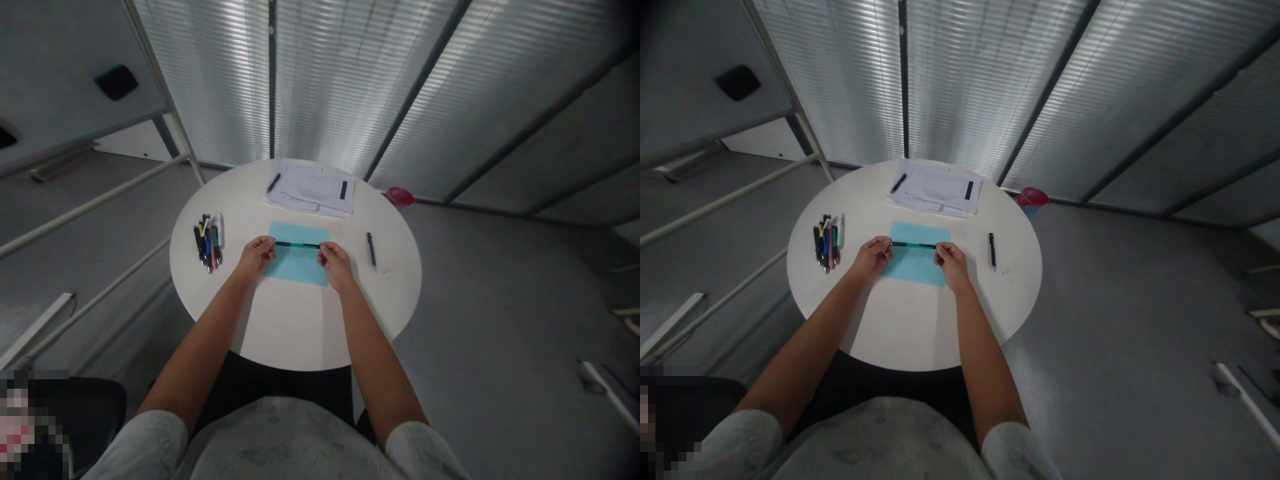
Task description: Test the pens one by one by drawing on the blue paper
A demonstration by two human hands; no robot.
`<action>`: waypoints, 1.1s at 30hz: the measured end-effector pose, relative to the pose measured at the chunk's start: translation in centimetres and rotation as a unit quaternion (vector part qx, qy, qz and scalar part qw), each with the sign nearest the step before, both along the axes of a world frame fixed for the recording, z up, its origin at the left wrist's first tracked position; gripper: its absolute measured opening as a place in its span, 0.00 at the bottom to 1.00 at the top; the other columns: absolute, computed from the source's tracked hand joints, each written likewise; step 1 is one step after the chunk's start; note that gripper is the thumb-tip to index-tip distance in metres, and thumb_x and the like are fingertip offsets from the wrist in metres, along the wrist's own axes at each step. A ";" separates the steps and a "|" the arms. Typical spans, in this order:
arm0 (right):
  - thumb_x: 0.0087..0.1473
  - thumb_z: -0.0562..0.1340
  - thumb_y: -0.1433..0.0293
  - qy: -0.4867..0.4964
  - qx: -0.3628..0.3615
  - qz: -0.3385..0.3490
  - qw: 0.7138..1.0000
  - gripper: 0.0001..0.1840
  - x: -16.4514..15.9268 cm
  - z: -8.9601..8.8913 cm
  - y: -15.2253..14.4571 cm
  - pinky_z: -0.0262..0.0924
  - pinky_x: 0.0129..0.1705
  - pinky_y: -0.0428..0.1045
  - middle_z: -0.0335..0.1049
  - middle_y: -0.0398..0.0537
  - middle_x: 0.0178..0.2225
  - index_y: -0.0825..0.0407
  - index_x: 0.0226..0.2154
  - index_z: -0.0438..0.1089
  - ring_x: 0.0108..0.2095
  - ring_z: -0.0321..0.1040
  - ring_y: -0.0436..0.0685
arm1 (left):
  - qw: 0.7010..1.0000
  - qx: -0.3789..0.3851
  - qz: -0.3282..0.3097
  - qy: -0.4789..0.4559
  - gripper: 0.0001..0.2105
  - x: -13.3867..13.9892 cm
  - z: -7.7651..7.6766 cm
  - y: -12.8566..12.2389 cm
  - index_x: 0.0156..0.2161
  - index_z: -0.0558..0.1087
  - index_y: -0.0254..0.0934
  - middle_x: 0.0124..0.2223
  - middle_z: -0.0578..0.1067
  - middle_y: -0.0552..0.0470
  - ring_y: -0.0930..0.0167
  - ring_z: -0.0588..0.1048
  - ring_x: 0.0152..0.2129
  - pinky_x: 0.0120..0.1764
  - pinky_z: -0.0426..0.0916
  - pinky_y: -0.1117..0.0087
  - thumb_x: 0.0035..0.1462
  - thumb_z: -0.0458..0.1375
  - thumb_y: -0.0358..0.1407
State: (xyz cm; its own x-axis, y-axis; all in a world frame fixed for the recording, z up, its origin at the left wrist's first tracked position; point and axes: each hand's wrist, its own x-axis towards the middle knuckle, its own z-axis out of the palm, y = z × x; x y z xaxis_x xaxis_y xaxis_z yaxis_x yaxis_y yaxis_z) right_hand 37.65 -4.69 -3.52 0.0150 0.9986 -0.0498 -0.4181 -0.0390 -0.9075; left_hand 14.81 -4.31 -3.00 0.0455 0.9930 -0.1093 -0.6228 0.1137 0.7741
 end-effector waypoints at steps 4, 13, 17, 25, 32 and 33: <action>0.40 0.71 0.61 0.001 -0.011 -0.006 1.000 0.15 -0.1 0.3 -0.1 0.57 0.27 0.46 0.66 0.39 0.23 0.49 0.29 0.70 0.24 0.61 0.47 | 1.000 0.010 -0.007 0.009 0.11 -0.1 -0.2 0.1 0.31 0.74 0.32 0.24 0.69 0.55 0.79 0.66 0.18 0.23 0.60 0.75 0.43 0.70 0.34; 0.40 0.71 0.63 0.005 -0.006 0.006 1.000 0.15 0.0 0.1 -0.1 0.58 0.29 0.46 0.65 0.38 0.23 0.48 0.32 0.70 0.24 0.61 0.47 | 1.000 0.002 -0.003 0.012 0.11 0.0 0.4 -0.1 0.30 0.74 0.32 0.23 0.68 0.55 0.79 0.65 0.18 0.23 0.59 0.75 0.42 0.70 0.33; 0.40 0.71 0.64 0.003 -0.001 0.006 1.000 0.14 0.0 0.2 -0.2 0.58 0.29 0.46 0.65 0.37 0.24 0.48 0.31 0.70 0.25 0.62 0.47 | 1.000 0.005 -0.002 0.014 0.10 0.0 0.6 -0.3 0.30 0.74 0.33 0.23 0.68 0.55 0.79 0.65 0.19 0.24 0.60 0.75 0.42 0.69 0.32; 0.40 0.71 0.66 0.008 -0.002 0.019 1.000 0.14 0.0 0.2 -0.2 0.58 0.29 0.45 0.65 0.36 0.23 0.48 0.33 0.72 0.24 0.63 0.46 | 1.000 0.000 0.001 0.019 0.10 0.0 0.6 -0.4 0.30 0.74 0.33 0.23 0.69 0.56 0.79 0.65 0.19 0.25 0.60 0.74 0.40 0.69 0.30; 0.43 0.70 0.61 -0.008 0.002 0.011 1.000 0.13 -0.1 0.2 -0.1 0.57 0.27 0.45 0.65 0.37 0.22 0.49 0.32 0.71 0.22 0.61 0.46 | 1.000 0.015 -0.005 0.024 0.09 -0.1 0.5 -0.4 0.32 0.75 0.33 0.22 0.69 0.56 0.78 0.66 0.19 0.26 0.61 0.74 0.41 0.68 0.29; 0.43 0.70 0.60 -0.008 0.003 0.010 1.000 0.14 -0.1 0.1 0.0 0.56 0.27 0.45 0.64 0.37 0.22 0.49 0.31 0.71 0.22 0.60 0.46 | 1.000 0.016 -0.006 0.023 0.10 -0.1 0.6 -0.4 0.32 0.75 0.33 0.22 0.68 0.56 0.78 0.66 0.19 0.26 0.61 0.74 0.41 0.68 0.29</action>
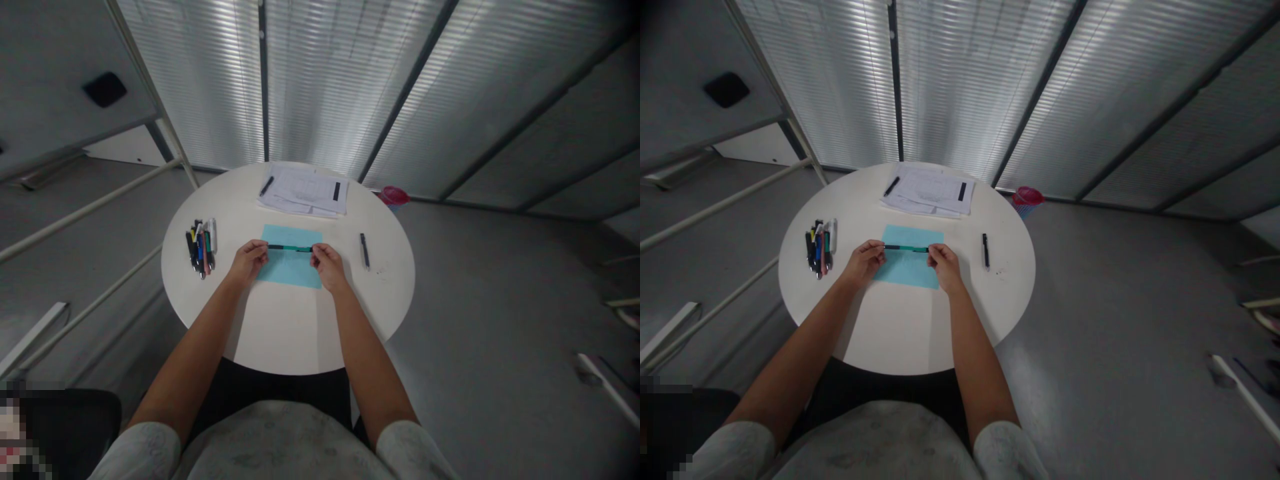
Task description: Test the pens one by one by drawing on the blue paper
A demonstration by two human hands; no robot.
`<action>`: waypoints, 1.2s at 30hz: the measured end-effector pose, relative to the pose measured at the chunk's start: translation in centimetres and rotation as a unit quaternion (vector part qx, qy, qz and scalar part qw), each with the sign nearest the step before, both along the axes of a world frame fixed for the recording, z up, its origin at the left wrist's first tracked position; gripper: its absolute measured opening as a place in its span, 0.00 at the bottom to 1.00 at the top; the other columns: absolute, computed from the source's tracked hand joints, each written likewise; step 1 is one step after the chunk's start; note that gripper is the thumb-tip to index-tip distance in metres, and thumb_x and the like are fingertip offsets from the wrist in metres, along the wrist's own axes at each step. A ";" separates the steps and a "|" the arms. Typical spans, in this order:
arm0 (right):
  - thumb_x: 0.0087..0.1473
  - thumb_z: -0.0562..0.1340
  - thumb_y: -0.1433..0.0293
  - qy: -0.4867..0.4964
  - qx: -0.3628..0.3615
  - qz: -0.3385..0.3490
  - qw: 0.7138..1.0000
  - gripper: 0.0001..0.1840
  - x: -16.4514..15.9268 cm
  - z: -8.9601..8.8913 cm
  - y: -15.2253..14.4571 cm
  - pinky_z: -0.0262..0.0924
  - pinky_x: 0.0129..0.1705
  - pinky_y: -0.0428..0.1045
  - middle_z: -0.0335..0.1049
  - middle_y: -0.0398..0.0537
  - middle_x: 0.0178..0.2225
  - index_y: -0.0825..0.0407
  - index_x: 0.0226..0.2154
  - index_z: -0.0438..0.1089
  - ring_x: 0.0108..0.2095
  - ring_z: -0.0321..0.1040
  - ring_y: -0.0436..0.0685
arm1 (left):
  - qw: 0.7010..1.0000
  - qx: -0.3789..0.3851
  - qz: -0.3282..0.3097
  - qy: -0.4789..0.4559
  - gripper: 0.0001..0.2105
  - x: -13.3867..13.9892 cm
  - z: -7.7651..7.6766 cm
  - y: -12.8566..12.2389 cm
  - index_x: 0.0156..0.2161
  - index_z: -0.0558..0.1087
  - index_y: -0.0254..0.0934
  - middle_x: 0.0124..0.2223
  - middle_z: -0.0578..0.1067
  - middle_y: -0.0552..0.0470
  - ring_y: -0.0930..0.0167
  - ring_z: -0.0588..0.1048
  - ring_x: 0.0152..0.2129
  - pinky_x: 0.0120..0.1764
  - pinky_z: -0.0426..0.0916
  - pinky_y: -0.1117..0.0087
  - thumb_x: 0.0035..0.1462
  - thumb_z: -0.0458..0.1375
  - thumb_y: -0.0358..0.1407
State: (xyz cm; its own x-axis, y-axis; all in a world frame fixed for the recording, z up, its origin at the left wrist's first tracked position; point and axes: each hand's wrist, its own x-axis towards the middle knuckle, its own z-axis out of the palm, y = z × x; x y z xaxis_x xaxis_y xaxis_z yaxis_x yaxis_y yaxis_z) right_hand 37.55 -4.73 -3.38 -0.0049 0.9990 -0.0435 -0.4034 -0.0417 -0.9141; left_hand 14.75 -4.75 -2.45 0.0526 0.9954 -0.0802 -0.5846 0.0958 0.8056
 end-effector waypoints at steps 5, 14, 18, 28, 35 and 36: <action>0.43 0.70 0.59 -0.010 0.001 -0.001 1.000 0.14 -0.1 0.0 0.0 0.56 0.25 0.44 0.65 0.37 0.21 0.50 0.30 0.71 0.21 0.60 0.45 | 1.000 -0.009 -0.004 -0.008 0.09 -0.1 0.1 0.0 0.31 0.75 0.33 0.22 0.68 0.56 0.78 0.67 0.20 0.26 0.62 0.74 0.41 0.68 0.29; 0.41 0.70 0.60 -0.017 -0.010 0.000 1.000 0.16 -0.1 0.0 0.0 0.59 0.29 0.46 0.67 0.37 0.23 0.49 0.33 0.71 0.23 0.63 0.46 | 1.000 -0.016 0.002 -0.014 0.10 0.0 -0.1 0.2 0.31 0.75 0.32 0.22 0.67 0.56 0.79 0.65 0.19 0.25 0.61 0.75 0.44 0.69 0.33; 0.40 0.71 0.62 -0.018 -0.003 0.006 1.000 0.16 0.0 0.1 -0.1 0.59 0.29 0.46 0.67 0.37 0.23 0.49 0.34 0.71 0.23 0.64 0.47 | 1.000 -0.022 0.015 -0.015 0.11 0.1 -0.3 0.3 0.32 0.75 0.31 0.23 0.67 0.56 0.80 0.64 0.18 0.24 0.60 0.76 0.44 0.69 0.35; 0.43 0.70 0.61 -0.003 -0.005 0.007 1.000 0.15 0.0 0.0 -0.1 0.59 0.29 0.46 0.70 0.39 0.25 0.49 0.34 0.73 0.23 0.64 0.47 | 1.000 -0.015 0.006 -0.002 0.13 0.2 -0.2 0.3 0.34 0.77 0.30 0.23 0.69 0.54 0.79 0.65 0.19 0.25 0.61 0.75 0.42 0.70 0.33; 0.43 0.70 0.57 -0.034 -0.008 0.006 0.999 0.18 0.0 0.0 -0.1 0.59 0.28 0.46 0.69 0.39 0.24 0.50 0.34 0.73 0.23 0.64 0.47 | 1.000 -0.011 -0.002 0.012 0.15 0.1 -0.6 0.3 0.37 0.78 0.30 0.24 0.70 0.54 0.79 0.67 0.20 0.26 0.62 0.74 0.41 0.70 0.32; 0.43 0.70 0.57 -0.039 -0.008 0.004 0.999 0.18 0.0 0.1 -0.2 0.59 0.28 0.46 0.69 0.39 0.24 0.50 0.34 0.72 0.23 0.64 0.47 | 1.000 -0.014 0.000 0.015 0.15 0.1 -0.6 0.3 0.37 0.78 0.30 0.24 0.70 0.54 0.79 0.66 0.20 0.26 0.62 0.75 0.41 0.70 0.32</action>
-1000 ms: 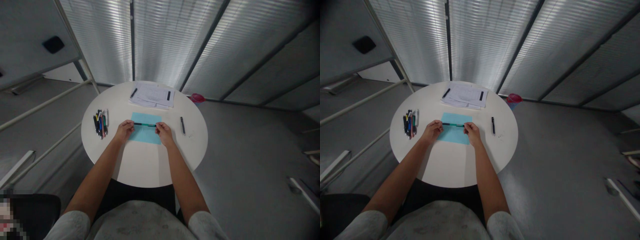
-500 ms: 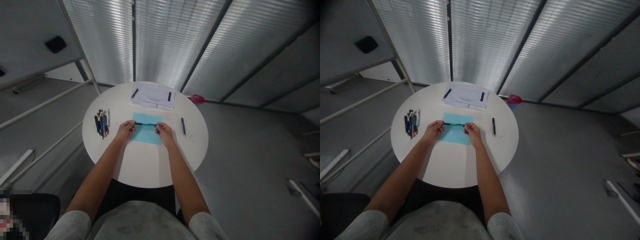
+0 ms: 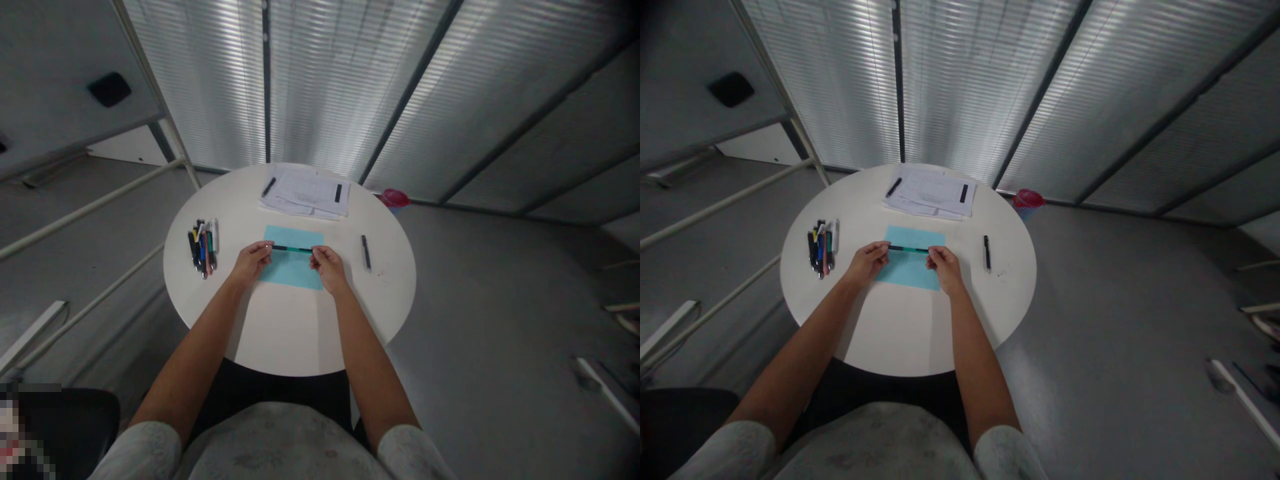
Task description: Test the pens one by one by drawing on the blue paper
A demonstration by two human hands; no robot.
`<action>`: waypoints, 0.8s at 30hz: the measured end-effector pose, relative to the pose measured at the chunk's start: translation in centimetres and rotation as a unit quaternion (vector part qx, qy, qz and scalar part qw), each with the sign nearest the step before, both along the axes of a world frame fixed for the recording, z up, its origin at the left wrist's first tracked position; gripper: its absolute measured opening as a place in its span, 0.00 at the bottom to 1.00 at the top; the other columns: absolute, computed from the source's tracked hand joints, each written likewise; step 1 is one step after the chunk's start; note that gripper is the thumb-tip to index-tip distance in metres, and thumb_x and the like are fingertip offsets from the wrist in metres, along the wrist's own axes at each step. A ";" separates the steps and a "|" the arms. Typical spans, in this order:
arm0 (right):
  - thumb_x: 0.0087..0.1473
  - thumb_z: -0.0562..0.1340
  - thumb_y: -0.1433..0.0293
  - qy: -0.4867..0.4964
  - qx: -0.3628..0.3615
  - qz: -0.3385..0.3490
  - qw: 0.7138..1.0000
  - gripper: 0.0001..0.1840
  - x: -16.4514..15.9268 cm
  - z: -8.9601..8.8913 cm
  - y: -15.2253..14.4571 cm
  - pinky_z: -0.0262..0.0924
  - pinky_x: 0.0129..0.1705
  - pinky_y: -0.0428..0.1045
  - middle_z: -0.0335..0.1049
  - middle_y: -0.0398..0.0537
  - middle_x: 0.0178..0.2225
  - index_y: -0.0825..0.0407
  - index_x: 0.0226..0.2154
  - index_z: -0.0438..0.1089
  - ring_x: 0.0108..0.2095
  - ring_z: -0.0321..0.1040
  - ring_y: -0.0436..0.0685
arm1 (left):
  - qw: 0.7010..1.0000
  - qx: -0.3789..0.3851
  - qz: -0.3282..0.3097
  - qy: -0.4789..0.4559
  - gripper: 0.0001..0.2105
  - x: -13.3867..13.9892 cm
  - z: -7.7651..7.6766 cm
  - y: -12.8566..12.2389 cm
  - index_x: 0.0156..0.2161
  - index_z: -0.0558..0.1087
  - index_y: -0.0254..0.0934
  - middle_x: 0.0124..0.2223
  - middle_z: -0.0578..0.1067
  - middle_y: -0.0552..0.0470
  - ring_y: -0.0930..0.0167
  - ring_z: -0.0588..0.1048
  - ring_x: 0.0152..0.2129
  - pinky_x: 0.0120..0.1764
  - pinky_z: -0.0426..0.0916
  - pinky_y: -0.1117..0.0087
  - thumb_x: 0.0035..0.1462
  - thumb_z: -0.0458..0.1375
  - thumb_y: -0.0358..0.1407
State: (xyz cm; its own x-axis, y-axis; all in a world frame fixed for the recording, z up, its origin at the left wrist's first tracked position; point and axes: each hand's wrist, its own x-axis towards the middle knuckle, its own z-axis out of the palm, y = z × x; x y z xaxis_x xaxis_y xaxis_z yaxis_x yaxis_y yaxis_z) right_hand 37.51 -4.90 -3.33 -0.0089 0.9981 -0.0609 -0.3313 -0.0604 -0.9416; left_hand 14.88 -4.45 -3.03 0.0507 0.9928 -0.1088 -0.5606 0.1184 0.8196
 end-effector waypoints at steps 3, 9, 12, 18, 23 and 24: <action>0.42 0.70 0.57 -0.004 -0.001 -0.006 1.000 0.17 -0.1 0.2 -0.1 0.59 0.27 0.46 0.69 0.39 0.23 0.50 0.32 0.71 0.23 0.63 0.47 | 1.000 -0.007 0.003 0.010 0.15 0.1 0.2 0.0 0.37 0.79 0.29 0.25 0.71 0.53 0.79 0.66 0.20 0.25 0.61 0.75 0.41 0.71 0.33; 0.43 0.70 0.58 0.008 0.001 0.006 1.000 0.17 0.0 0.3 -0.1 0.58 0.27 0.45 0.69 0.39 0.23 0.49 0.34 0.72 0.23 0.63 0.47 | 1.000 -0.001 0.004 0.025 0.14 0.1 -0.2 0.2 0.36 0.79 0.30 0.25 0.71 0.53 0.80 0.65 0.20 0.26 0.61 0.74 0.41 0.70 0.33; 0.44 0.69 0.56 0.016 0.003 0.010 1.000 0.17 0.0 0.3 -0.1 0.57 0.26 0.45 0.67 0.38 0.23 0.49 0.34 0.72 0.22 0.62 0.46 | 0.999 0.003 -0.008 0.032 0.14 0.0 -0.4 0.2 0.36 0.79 0.30 0.24 0.70 0.53 0.79 0.66 0.21 0.27 0.61 0.74 0.41 0.70 0.32; 0.43 0.70 0.59 0.006 0.000 0.011 1.000 0.15 0.0 0.3 -0.1 0.55 0.25 0.45 0.67 0.38 0.22 0.49 0.32 0.72 0.21 0.60 0.46 | 0.999 -0.002 -0.009 0.032 0.14 0.1 0.0 0.0 0.36 0.79 0.31 0.23 0.69 0.55 0.79 0.65 0.20 0.28 0.61 0.73 0.41 0.70 0.32; 0.43 0.70 0.61 0.016 0.004 0.017 1.000 0.14 0.0 0.1 0.0 0.55 0.26 0.45 0.68 0.38 0.22 0.50 0.33 0.72 0.22 0.61 0.46 | 0.999 -0.002 0.004 0.036 0.15 0.2 -0.1 0.1 0.36 0.80 0.30 0.23 0.69 0.54 0.79 0.64 0.20 0.26 0.59 0.73 0.41 0.70 0.33; 0.44 0.70 0.61 0.016 0.006 0.019 1.000 0.14 0.0 0.0 0.0 0.55 0.26 0.45 0.68 0.38 0.22 0.50 0.33 0.72 0.22 0.61 0.46 | 0.999 -0.001 0.007 0.036 0.15 0.2 -0.2 0.1 0.36 0.80 0.29 0.23 0.69 0.54 0.79 0.64 0.20 0.26 0.59 0.73 0.41 0.70 0.34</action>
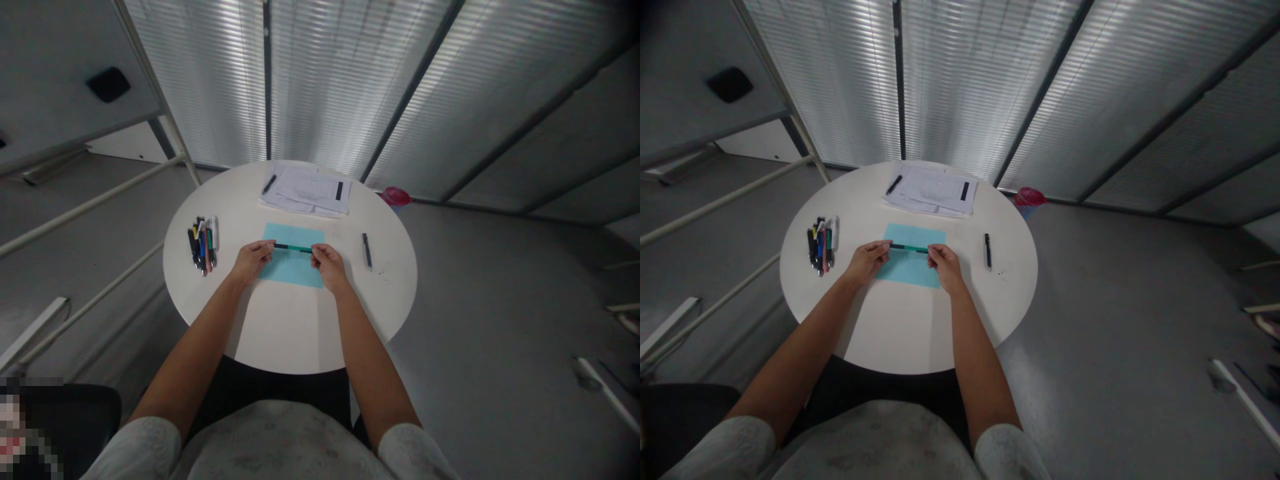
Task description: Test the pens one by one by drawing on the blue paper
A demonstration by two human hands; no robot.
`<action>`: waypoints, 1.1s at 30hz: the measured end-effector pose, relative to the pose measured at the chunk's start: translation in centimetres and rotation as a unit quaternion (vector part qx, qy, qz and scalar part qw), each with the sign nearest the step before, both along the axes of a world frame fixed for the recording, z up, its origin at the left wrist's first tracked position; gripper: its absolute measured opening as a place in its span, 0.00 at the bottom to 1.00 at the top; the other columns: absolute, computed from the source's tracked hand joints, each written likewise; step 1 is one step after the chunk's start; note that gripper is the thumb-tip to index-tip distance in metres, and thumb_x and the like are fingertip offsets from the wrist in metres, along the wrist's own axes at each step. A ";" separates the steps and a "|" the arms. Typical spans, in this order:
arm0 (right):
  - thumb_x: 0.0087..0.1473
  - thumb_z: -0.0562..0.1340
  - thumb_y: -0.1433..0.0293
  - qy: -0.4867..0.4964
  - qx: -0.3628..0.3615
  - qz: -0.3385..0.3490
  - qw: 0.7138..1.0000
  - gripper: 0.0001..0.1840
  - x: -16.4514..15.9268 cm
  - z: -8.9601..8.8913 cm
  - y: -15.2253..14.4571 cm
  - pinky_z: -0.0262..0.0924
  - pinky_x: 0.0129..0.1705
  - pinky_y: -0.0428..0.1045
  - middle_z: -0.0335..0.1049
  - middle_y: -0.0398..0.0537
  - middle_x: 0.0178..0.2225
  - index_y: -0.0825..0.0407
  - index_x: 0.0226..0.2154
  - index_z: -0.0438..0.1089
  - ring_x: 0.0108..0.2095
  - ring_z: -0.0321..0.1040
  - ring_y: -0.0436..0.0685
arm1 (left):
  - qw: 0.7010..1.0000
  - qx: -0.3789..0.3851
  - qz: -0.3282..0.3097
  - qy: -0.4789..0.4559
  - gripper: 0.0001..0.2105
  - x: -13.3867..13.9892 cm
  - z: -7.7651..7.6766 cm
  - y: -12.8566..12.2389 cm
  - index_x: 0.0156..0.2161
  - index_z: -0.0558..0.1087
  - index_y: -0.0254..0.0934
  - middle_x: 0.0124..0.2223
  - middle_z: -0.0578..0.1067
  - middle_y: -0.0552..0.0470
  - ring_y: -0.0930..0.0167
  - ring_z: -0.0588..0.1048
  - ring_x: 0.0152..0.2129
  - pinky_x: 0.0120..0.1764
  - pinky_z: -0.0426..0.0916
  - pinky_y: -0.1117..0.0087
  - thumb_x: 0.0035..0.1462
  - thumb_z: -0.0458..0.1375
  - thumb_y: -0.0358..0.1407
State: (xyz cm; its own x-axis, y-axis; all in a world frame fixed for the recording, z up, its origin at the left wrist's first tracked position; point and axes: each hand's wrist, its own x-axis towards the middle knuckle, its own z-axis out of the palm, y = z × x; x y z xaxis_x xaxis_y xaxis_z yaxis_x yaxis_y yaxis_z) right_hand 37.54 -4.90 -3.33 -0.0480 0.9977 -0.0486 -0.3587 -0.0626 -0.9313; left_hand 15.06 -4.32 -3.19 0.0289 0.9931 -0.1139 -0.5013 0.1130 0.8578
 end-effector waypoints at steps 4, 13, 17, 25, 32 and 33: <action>0.43 0.70 0.61 -0.023 0.004 0.002 1.000 0.15 0.0 -0.3 0.1 0.56 0.26 0.45 0.68 0.38 0.22 0.50 0.34 0.72 0.22 0.62 0.46 | 1.000 0.001 0.013 0.012 0.15 0.0 -0.2 0.1 0.35 0.79 0.30 0.23 0.68 0.55 0.79 0.64 0.20 0.26 0.59 0.74 0.41 0.71 0.35; 0.42 0.69 0.61 -0.045 0.015 0.000 0.999 0.18 -0.1 -0.1 0.0 0.59 0.30 0.46 0.69 0.38 0.25 0.49 0.37 0.70 0.25 0.64 0.47 | 0.999 0.013 0.026 0.024 0.13 0.2 0.1 -0.2 0.29 0.76 0.32 0.22 0.68 0.55 0.78 0.64 0.20 0.26 0.59 0.73 0.39 0.71 0.37; 0.44 0.68 0.61 -0.068 0.040 0.008 0.997 0.17 -0.2 -0.3 0.0 0.58 0.29 0.45 0.69 0.38 0.25 0.50 0.38 0.70 0.24 0.63 0.47 | 0.999 0.028 0.028 0.026 0.15 0.3 0.2 -0.2 0.22 0.69 0.33 0.21 0.66 0.55 0.78 0.63 0.19 0.26 0.59 0.73 0.44 0.69 0.40; 0.44 0.68 0.62 -0.082 0.050 0.003 0.995 0.16 -0.2 -0.6 0.1 0.58 0.28 0.45 0.67 0.37 0.24 0.49 0.38 0.71 0.24 0.63 0.47 | 0.999 0.029 0.023 0.013 0.15 0.5 0.5 -0.3 0.23 0.68 0.34 0.22 0.66 0.56 0.78 0.63 0.19 0.25 0.58 0.73 0.45 0.69 0.39; 0.44 0.66 0.67 -0.114 0.045 0.012 0.992 0.10 0.2 -1.0 0.1 0.60 0.32 0.46 0.69 0.39 0.22 0.50 0.34 0.73 0.24 0.66 0.48 | 0.999 0.017 0.035 0.006 0.12 0.4 0.2 -0.1 0.26 0.71 0.33 0.23 0.67 0.54 0.78 0.63 0.19 0.24 0.59 0.74 0.44 0.69 0.37; 0.44 0.66 0.67 -0.112 0.042 0.011 0.993 0.11 0.2 -1.0 0.1 0.60 0.32 0.46 0.69 0.39 0.22 0.50 0.34 0.73 0.24 0.66 0.48 | 0.999 0.015 0.034 0.004 0.12 0.3 0.2 0.0 0.26 0.72 0.33 0.23 0.67 0.54 0.78 0.64 0.19 0.24 0.59 0.74 0.43 0.69 0.37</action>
State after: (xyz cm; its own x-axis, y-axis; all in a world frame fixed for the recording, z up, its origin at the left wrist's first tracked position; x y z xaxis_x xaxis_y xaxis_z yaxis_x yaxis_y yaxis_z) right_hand 37.74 -4.84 -4.30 -0.0676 0.9974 0.0231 -0.1416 0.0133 -0.9898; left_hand 15.39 -4.36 -3.01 -0.0393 0.9957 -0.0837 -0.5000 0.0529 0.8644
